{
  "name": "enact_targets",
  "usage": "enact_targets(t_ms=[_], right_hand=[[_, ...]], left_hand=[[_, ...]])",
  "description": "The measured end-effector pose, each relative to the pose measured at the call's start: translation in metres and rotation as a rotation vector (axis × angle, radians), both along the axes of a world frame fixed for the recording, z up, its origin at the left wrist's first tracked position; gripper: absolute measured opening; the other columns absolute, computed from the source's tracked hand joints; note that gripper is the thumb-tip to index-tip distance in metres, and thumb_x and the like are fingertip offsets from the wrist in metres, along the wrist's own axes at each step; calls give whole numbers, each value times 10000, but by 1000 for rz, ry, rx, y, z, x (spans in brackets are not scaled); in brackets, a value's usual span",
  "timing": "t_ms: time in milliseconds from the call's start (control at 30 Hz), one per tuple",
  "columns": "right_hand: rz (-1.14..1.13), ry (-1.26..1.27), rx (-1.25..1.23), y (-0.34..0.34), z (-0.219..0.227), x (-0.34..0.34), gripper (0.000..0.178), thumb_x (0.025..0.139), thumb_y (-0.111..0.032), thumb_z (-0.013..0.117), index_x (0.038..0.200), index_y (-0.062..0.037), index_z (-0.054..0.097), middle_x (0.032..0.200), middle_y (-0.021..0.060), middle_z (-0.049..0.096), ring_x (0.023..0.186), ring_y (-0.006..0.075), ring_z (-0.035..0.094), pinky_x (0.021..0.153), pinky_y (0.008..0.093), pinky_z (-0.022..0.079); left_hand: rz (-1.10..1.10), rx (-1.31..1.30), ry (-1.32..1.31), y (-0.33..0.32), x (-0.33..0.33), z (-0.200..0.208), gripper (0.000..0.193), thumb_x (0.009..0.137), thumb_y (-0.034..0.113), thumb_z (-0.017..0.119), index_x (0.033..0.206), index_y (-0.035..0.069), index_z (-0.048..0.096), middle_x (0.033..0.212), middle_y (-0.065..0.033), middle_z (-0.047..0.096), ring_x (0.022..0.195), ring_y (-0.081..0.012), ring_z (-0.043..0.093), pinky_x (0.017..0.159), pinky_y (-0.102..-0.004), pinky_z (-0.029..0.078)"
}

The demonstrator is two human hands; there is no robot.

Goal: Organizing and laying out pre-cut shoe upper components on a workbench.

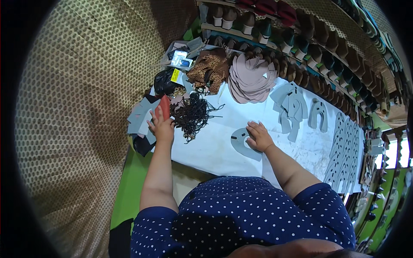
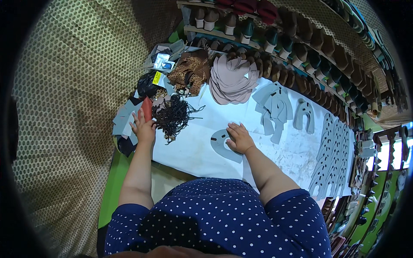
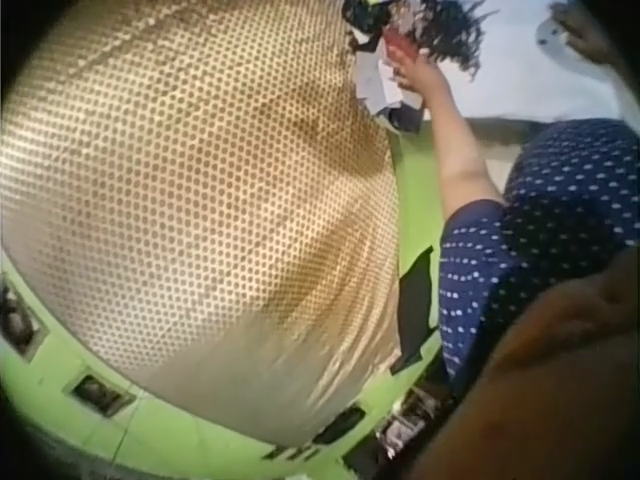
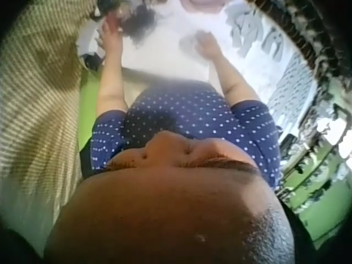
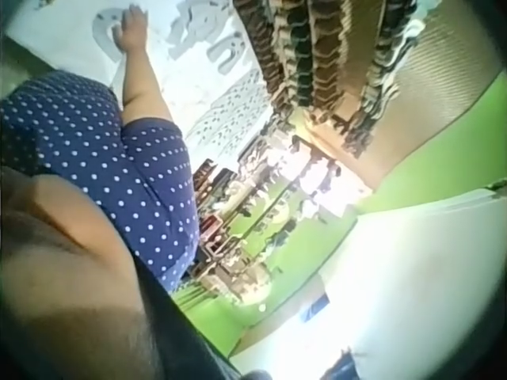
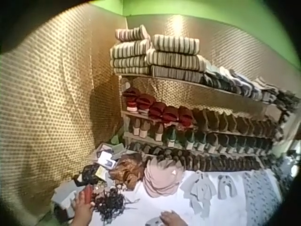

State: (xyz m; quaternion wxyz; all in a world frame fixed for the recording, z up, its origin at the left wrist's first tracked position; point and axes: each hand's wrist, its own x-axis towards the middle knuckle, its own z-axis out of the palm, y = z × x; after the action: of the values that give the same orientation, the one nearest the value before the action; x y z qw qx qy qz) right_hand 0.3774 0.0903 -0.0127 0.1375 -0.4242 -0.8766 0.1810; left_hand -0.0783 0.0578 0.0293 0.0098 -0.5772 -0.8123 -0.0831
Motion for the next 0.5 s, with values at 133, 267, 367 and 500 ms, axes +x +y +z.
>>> enact_targets(t_ms=[133,267,367,500], right_hand=[[-5,-5,17,-1,1,-2,567,857,-350,659,1354,-93,575,1499,115,491,1435,311,394,1225,509,232],[-7,8,28,-2,0,-1,562,860,-352,657,1355,-97,576,1499,118,491,1435,312,392,1226,506,235],[-8,5,46,-2,0,0,567,864,-360,652,1359,-95,574,1499,121,490,1435,311,394,1227,494,239],[-5,57,-13,-3,-1,3,572,872,-385,644,1378,-127,569,1520,113,468,1453,328,363,1215,575,214]], left_hand=[[-63,-4,69,-2,-7,-9,86,817,235,762,892,192,769,1678,-79,222,1545,-411,98,1175,-686,76],[-34,129,32,-12,-5,-18,82,849,217,718,898,160,752,1669,-105,240,1535,-428,124,1177,-679,90],[9,153,-105,-26,15,-13,95,865,222,695,917,160,745,1663,-123,251,1529,-437,137,1169,-686,112],[-165,30,-195,-44,68,3,94,849,233,698,888,165,750,1635,-132,311,1518,-428,186,1157,-700,148]])
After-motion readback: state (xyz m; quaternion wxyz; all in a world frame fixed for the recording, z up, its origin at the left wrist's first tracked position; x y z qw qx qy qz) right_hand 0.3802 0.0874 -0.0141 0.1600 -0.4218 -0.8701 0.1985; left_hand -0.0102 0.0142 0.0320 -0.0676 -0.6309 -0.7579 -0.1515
